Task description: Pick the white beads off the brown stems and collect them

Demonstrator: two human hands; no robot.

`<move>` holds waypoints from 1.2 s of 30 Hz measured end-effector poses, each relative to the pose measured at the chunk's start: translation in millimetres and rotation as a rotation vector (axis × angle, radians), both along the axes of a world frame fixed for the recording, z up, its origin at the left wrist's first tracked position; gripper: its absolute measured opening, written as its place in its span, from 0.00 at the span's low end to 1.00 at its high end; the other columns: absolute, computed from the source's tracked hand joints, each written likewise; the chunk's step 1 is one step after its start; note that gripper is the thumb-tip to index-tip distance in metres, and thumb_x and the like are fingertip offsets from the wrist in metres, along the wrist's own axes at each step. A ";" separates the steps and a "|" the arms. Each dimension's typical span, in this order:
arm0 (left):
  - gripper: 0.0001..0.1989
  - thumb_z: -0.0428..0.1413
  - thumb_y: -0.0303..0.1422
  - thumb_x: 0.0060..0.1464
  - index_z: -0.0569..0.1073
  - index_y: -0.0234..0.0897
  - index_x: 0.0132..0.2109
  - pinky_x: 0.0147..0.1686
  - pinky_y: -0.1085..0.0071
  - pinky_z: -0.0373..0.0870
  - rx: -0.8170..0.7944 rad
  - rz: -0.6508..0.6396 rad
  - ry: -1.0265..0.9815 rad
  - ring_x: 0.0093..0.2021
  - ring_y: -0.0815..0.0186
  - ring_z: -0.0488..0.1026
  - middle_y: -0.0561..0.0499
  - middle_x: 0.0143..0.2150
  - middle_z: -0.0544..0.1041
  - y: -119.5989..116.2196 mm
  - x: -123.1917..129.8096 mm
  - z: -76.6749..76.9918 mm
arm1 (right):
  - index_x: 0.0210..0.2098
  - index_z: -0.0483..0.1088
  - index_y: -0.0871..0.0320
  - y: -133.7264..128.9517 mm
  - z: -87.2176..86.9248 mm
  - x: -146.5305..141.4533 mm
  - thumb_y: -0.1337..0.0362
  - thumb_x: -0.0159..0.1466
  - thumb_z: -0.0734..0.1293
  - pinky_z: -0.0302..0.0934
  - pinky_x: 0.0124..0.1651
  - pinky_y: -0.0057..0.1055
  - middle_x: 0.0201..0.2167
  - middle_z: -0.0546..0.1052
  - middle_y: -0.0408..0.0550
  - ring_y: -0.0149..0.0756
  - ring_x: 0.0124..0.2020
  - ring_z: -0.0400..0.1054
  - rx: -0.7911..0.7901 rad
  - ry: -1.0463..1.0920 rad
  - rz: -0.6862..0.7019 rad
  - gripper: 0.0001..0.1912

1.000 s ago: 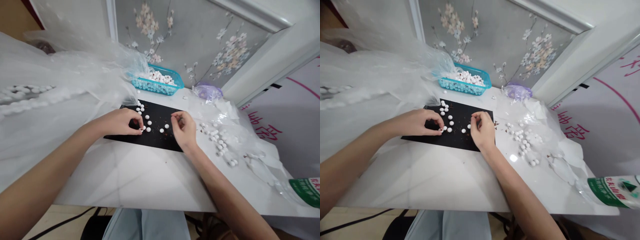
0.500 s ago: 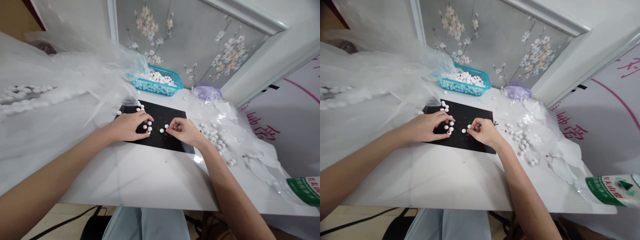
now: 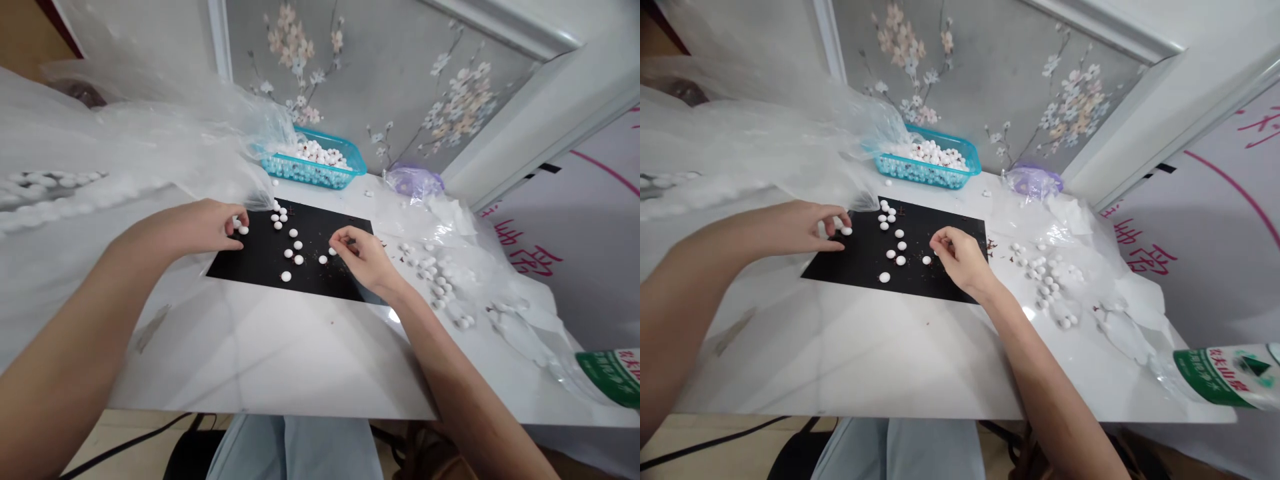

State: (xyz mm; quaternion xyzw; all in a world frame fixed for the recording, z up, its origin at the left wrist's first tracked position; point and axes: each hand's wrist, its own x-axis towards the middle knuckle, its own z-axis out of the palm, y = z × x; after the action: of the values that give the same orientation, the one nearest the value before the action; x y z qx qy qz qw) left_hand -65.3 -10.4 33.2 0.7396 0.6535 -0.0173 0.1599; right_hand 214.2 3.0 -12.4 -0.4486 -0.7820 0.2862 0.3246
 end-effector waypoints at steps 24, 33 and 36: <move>0.12 0.54 0.43 0.48 0.76 0.41 0.35 0.27 0.75 0.55 0.050 -0.452 -0.282 0.31 0.71 0.68 0.55 0.32 0.72 -15.2 62.9 -23.4 | 0.30 0.66 0.59 -24.8 4.6 -20.5 0.57 0.57 0.66 0.36 0.15 0.21 0.11 0.49 0.30 0.20 0.14 0.38 -0.864 0.319 0.298 0.11; 0.13 0.53 0.44 0.48 0.75 0.40 0.34 0.27 0.75 0.54 0.011 -0.449 -0.299 0.29 0.71 0.67 0.55 0.30 0.72 -13.7 63.3 -23.8 | 0.28 0.67 0.60 -28.3 0.5 -26.7 0.56 0.57 0.65 0.40 0.17 0.22 0.14 0.55 0.33 0.20 0.15 0.42 -0.720 0.201 0.221 0.12; 0.12 0.53 0.42 0.48 0.76 0.39 0.32 0.26 0.74 0.54 0.007 -0.444 -0.315 0.29 0.71 0.66 0.55 0.30 0.71 -14.2 63.3 -23.8 | 0.28 0.66 0.60 -30.2 -5.1 -28.6 0.57 0.57 0.65 0.43 0.19 0.23 0.18 0.60 0.36 0.21 0.17 0.46 -0.630 0.178 0.213 0.12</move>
State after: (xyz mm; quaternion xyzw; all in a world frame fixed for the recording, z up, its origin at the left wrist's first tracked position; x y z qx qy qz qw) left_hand -2.0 -24.5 9.4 0.8591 0.4423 0.0657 0.2492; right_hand 185.7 -27.3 -17.5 -0.4157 -0.6663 0.5840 0.2054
